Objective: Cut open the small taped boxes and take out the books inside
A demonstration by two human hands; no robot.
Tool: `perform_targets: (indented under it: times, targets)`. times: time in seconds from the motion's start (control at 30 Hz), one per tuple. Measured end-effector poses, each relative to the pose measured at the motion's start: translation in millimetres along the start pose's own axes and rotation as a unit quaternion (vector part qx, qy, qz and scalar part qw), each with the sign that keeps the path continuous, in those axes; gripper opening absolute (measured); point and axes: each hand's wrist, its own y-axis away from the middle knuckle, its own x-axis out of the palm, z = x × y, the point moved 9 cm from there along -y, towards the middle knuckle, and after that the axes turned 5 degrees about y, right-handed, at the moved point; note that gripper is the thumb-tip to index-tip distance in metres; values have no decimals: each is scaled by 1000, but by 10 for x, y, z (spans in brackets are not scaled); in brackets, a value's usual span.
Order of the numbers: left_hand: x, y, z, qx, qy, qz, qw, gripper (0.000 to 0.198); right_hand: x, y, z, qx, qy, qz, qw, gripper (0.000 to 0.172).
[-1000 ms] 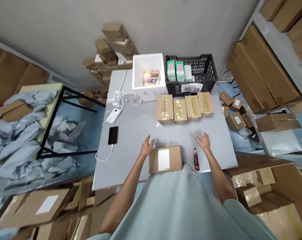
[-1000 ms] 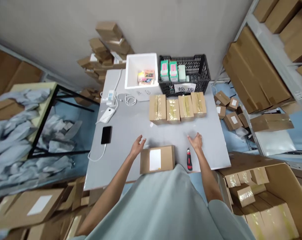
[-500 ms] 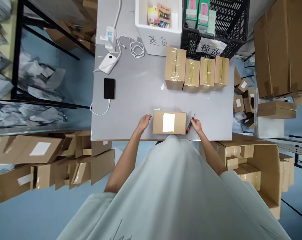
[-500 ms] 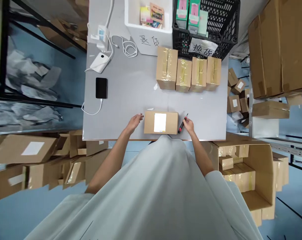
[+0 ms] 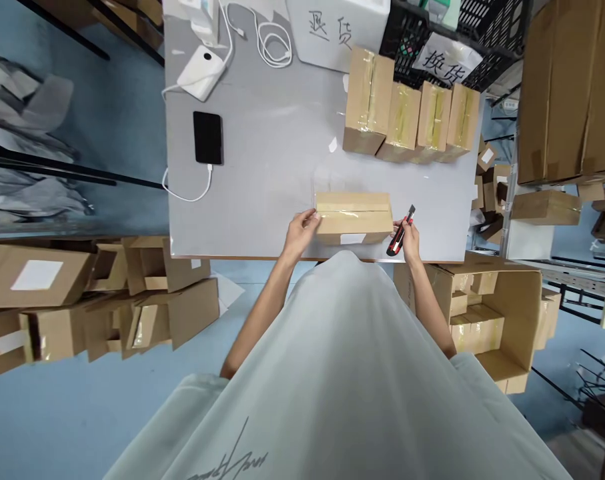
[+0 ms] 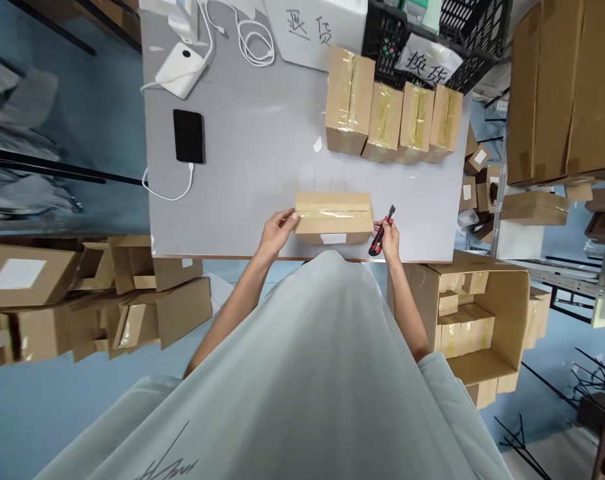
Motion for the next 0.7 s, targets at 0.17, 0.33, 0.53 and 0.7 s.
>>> perform_targets:
  times: [0.17,0.33,0.53,0.7]
  targets:
    - [-50,196,45,89,-9,23,996,54,37,272,-93,23,8,-15,1000,44]
    - [-189,119,360,64,-43,36,996,54,163,333,-186,34,53,8,998,47]
    - [-237,64,539,71,-44,57,995,66,40,348,163,-46,231,21,972,45]
    - [-168,23,334,130,-72,77,986,79,188,402,607,-81,407,83,906,46]
